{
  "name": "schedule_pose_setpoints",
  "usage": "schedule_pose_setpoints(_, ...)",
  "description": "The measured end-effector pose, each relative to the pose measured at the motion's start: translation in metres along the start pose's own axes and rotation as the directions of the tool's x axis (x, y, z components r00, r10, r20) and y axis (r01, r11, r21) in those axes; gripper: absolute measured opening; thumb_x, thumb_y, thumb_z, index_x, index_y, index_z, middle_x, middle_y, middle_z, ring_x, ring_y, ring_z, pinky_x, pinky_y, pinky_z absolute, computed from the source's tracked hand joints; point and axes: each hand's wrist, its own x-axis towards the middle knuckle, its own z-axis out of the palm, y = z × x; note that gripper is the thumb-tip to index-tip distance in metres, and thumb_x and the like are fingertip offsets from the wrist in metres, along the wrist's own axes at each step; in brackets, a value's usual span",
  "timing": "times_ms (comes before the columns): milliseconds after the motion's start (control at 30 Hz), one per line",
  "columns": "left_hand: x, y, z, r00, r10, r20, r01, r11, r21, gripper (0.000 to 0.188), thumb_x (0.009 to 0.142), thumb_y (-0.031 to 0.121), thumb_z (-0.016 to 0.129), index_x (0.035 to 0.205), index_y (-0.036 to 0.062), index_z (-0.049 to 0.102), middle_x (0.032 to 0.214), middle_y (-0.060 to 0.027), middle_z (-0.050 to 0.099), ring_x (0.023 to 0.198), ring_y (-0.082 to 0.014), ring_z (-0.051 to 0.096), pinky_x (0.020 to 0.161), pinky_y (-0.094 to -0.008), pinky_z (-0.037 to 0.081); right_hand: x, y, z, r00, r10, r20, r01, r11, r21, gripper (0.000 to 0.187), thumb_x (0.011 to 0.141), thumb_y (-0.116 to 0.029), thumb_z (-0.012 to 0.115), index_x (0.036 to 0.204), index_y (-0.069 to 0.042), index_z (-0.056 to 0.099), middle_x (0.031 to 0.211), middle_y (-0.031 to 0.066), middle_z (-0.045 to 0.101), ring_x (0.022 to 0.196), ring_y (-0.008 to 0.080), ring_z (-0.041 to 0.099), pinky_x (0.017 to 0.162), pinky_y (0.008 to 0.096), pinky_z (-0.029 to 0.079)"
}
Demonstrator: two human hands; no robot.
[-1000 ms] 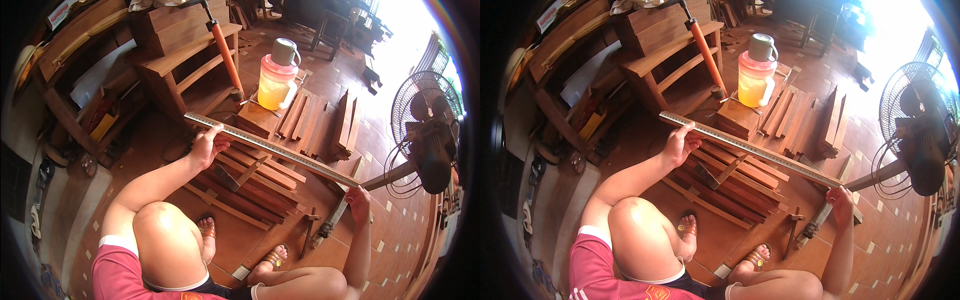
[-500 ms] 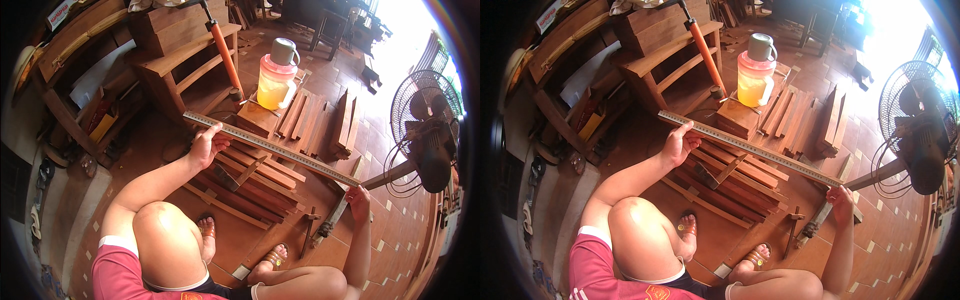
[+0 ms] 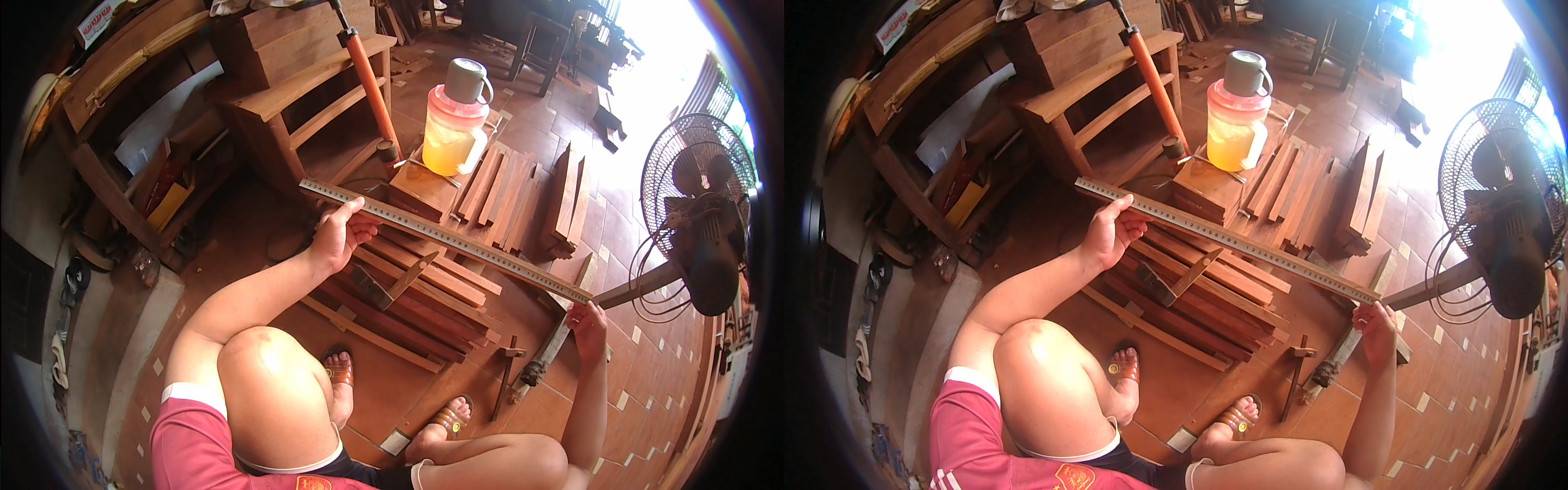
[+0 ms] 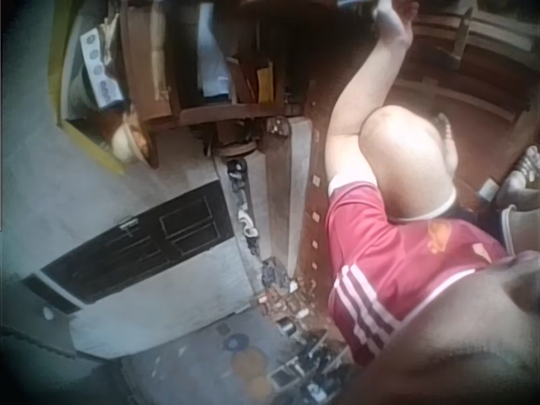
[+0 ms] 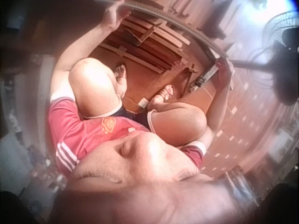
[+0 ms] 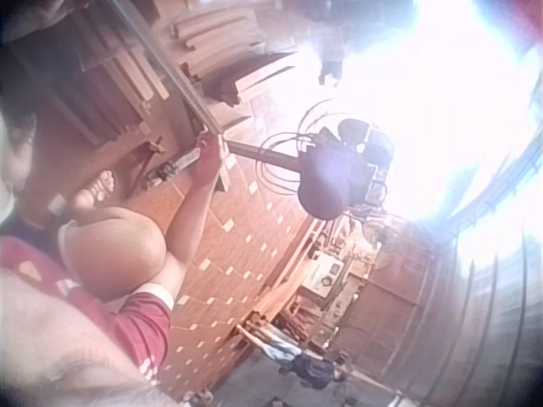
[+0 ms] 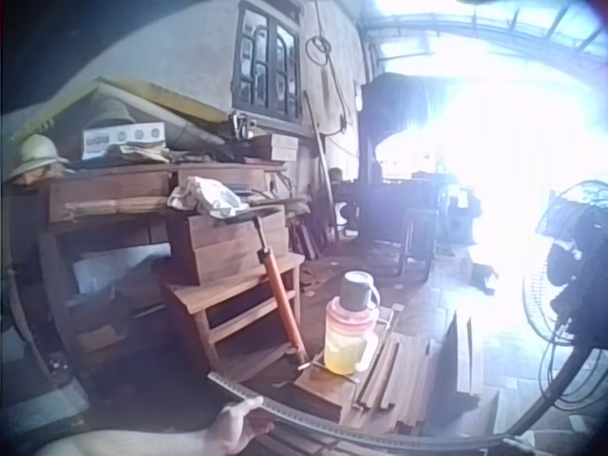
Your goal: The person sits on the floor and repeatedly measures wooden planks using a metal ruler and a try square. They handle each plank individually, aligning the tools to check dimensions and angles, then set the planks aside.
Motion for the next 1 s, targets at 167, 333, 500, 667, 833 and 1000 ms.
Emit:
schedule_pose_setpoints(167,-0.0017,0.0018,0.0031,1.000,-0.005,-0.003,0.005,1.000,0.009,0.027,0.097,0.029,0.059,0.097,0.0038,0.068,0.089,-0.0127,0.074,0.073,-0.0164,0.067,0.070,-0.0281,0.054,-0.0001,0.0006,-0.0051,1.000,0.000,0.009,0.001,1.000,-0.031,0.028,0.099,-0.029,0.055,0.103,-0.003,0.066,0.088,0.0096,0.071,0.077,0.0183,0.065,0.066,0.0316,0.049)
schedule_pose_setpoints(333,-0.0018,0.0024,0.0023,1.000,-0.002,-0.016,0.002,1.000,0.019,0.027,0.097,0.029,0.060,0.097,0.0040,0.068,0.089,-0.0127,0.074,0.072,-0.0166,0.067,0.068,-0.0281,0.054,-0.0010,-0.0002,0.0002,1.000,-0.010,-0.007,0.010,1.000,0.004,0.028,0.099,-0.027,0.056,0.102,-0.001,0.066,0.085,0.0117,0.071,0.075,0.0199,0.065,0.065,0.0330,0.049)
schedule_pose_setpoints(500,-0.0013,0.0018,0.0020,1.000,-0.001,-0.013,0.001,1.000,0.017,0.027,0.097,0.029,0.060,0.097,0.0039,0.068,0.089,-0.0127,0.074,0.072,-0.0164,0.067,0.068,-0.0280,0.054,-0.0012,-0.0011,-0.0017,1.000,-0.009,0.028,0.011,0.999,-0.046,0.028,0.099,-0.030,0.055,0.103,-0.005,0.066,0.087,0.0082,0.071,0.076,0.0175,0.065,0.066,0.0310,0.049)
schedule_pose_setpoints(667,-0.0005,0.0010,0.0018,1.000,-0.002,-0.005,0.003,1.000,0.027,0.028,0.098,0.030,0.059,0.097,0.0037,0.068,0.089,-0.0128,0.074,0.072,-0.0161,0.067,0.068,-0.0279,0.054,-0.0007,-0.0002,-0.0036,0.999,-0.022,0.045,0.025,0.998,-0.063,0.029,0.098,-0.033,0.056,0.102,-0.006,0.067,0.086,0.0065,0.070,0.076,0.0164,0.064,0.066,0.0302,0.048)
schedule_pose_setpoints(833,-0.0006,0.0006,0.0017,1.000,-0.002,-0.006,0.003,1.000,0.025,0.028,0.098,0.030,0.059,0.097,0.0036,0.067,0.088,-0.0128,0.073,0.072,-0.0162,0.066,0.069,-0.0280,0.054,-0.0007,0.0003,-0.0036,1.000,-0.020,0.023,0.021,1.000,-0.017,0.029,0.098,-0.029,0.056,0.102,-0.002,0.066,0.085,0.0106,0.070,0.074,0.0189,0.065,0.065,0.0319,0.048)
schedule_pose_setpoints(1000,-0.0004,0.0010,0.0019,1.000,-0.004,-0.004,0.004,1.000,0.029,0.028,0.098,0.030,0.059,0.097,0.0034,0.068,0.088,-0.0125,0.073,0.072,-0.0162,0.066,0.068,-0.0281,0.053,-0.0012,0.0006,-0.0055,1.000,-0.015,0.002,0.015,1.000,-0.023,0.028,0.098,-0.029,0.056,0.101,-0.002,0.065,0.085,0.0109,0.070,0.075,0.0191,0.064,0.065,0.0324,0.048)
